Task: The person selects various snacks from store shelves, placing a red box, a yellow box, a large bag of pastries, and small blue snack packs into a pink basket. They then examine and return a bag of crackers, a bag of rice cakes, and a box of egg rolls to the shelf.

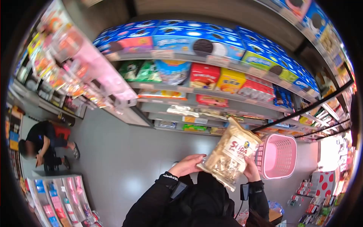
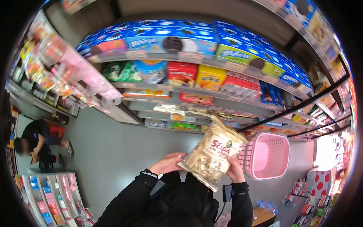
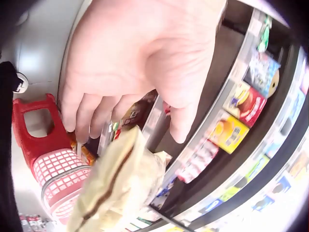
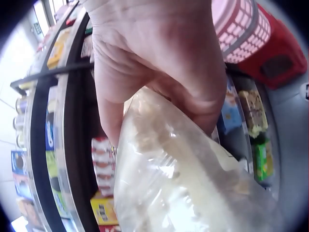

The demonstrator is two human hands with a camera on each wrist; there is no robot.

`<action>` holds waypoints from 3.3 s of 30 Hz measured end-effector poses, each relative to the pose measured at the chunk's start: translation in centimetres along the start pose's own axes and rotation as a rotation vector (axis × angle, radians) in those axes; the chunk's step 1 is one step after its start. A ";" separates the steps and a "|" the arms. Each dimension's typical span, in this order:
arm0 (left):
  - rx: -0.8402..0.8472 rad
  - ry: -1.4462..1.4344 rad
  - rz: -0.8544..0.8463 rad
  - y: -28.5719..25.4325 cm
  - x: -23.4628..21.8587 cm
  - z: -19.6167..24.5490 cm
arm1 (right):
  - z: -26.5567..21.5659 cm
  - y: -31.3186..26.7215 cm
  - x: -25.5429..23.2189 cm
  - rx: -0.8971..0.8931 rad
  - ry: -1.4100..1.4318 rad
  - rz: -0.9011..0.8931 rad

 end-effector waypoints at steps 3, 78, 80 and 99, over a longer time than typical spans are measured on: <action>0.085 0.092 0.078 -5.9 -1.4 1.9 | 3.3 2.7 5.4 0.134 0.043 -0.092; 0.674 -0.351 0.749 -2.0 -24.1 16.6 | 17.0 32.9 18.7 0.592 -0.519 -0.315; 0.592 -0.286 0.782 -3.6 -23.3 13.7 | 16.1 31.8 18.2 0.612 -0.515 -0.423; 0.552 -0.132 0.937 -21.4 -15.4 0.0 | 7.3 11.1 17.8 0.226 -1.063 -0.705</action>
Point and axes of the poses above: each hand's wrist, its own y-axis towards the middle knuckle, its own x-axis out of the palm, z = x × y, the point moved 3 cm from there along y, towards the middle knuckle
